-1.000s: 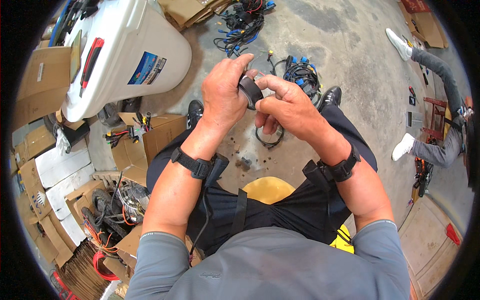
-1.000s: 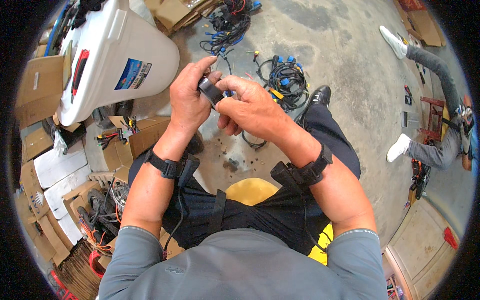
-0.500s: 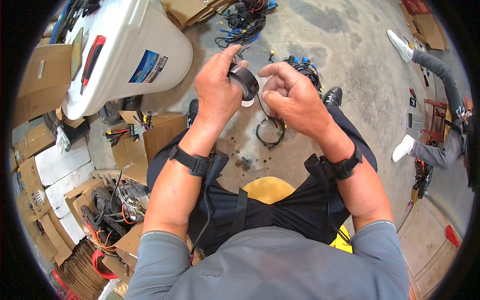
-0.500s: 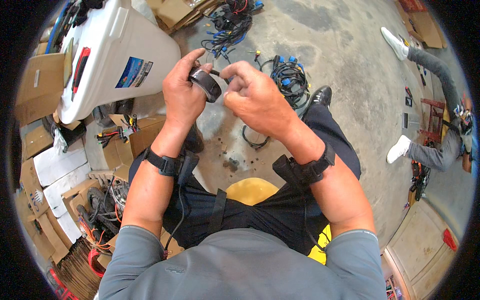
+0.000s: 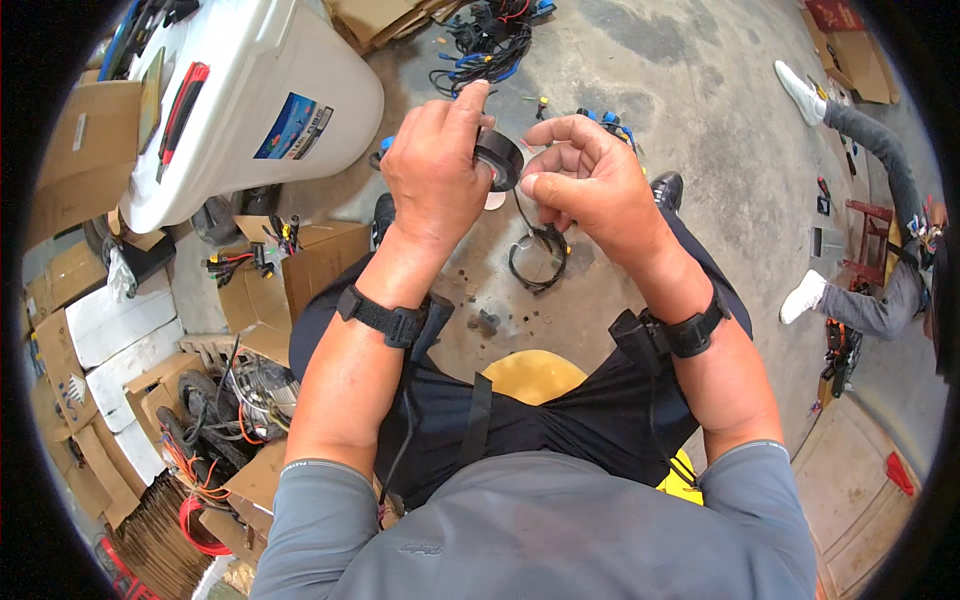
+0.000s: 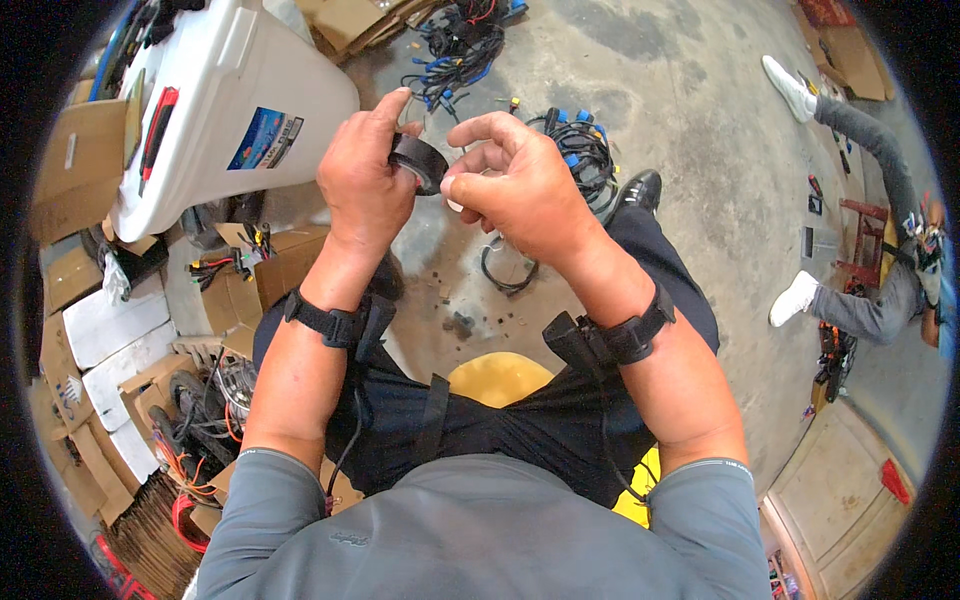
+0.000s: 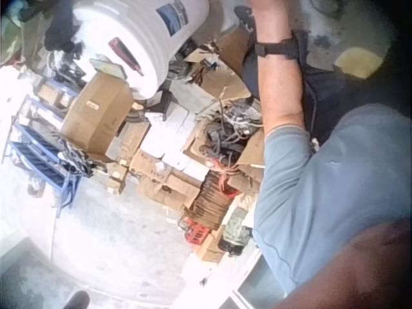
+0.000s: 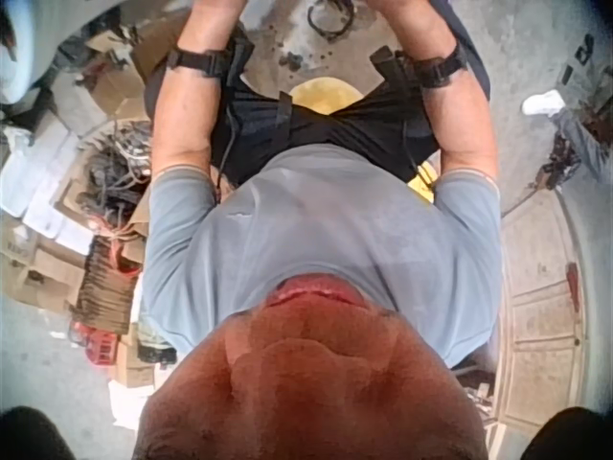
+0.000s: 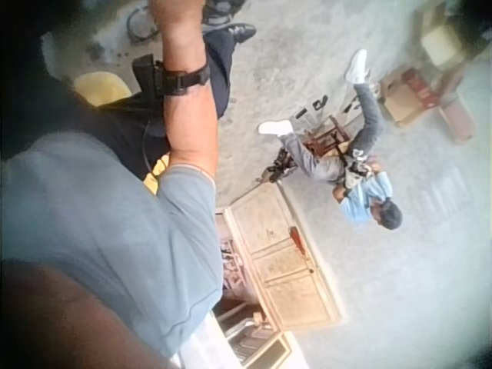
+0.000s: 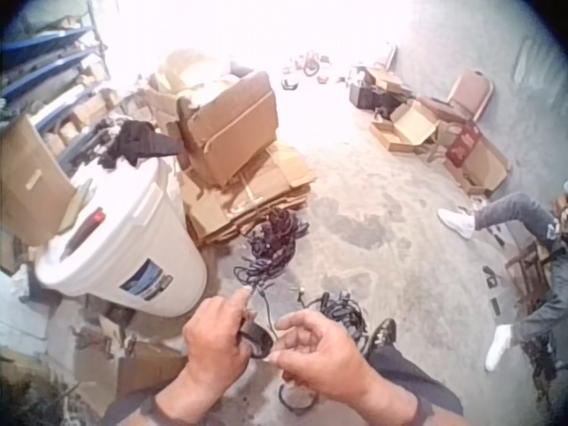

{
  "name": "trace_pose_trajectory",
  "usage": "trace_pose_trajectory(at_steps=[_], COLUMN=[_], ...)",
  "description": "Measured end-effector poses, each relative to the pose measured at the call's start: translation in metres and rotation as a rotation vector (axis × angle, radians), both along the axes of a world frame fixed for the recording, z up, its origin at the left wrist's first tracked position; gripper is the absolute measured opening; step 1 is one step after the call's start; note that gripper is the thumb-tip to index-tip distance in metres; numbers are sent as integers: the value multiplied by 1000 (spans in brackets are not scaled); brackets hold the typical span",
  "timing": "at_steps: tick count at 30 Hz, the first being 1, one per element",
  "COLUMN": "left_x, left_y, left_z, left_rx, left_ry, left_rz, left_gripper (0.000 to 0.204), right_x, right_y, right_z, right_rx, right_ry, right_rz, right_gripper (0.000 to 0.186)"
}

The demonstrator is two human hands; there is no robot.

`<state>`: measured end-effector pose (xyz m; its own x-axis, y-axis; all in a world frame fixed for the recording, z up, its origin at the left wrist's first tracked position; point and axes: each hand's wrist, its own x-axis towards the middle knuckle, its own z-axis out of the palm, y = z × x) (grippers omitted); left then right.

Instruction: The recorder uses electrical tape to secure and organize wires on a complex wiring harness.

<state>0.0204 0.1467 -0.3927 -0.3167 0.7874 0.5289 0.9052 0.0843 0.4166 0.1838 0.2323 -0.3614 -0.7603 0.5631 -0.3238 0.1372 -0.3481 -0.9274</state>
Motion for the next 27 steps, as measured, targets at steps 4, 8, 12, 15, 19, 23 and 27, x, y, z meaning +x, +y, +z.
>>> trace_pose_trajectory(at_steps=[4,8,12,15,19,23,27], left_x=[6,9,11,13,13,14,15], left_y=[-1,-2,-2,-1,-2,-2,-2], left_z=[5,3,-3,-5,-6,-5,-4], left_rx=[-49,-68,-98,-104,-73,-78,-79], left_ry=[63,116,157,194,219,215,216], left_rz=[9,20,24,31,15,19,27], left_gripper=[62,64,62,59,55,54,53], right_x=[3,2,-1,-1,-5,-7,-7], right_y=[3,5,7,8,3,0,-1], right_z=[-1,-4,-9,-17,-29,-30,-31], right_rx=[-27,-16,-21,-34,-92,-132,-152], right_ry=[-29,-71,-85,-97,-59,-23,-8], right_rz=[6,19,30,43,28,-7,-16], right_gripper=[43,47,51,51,52,52,52])
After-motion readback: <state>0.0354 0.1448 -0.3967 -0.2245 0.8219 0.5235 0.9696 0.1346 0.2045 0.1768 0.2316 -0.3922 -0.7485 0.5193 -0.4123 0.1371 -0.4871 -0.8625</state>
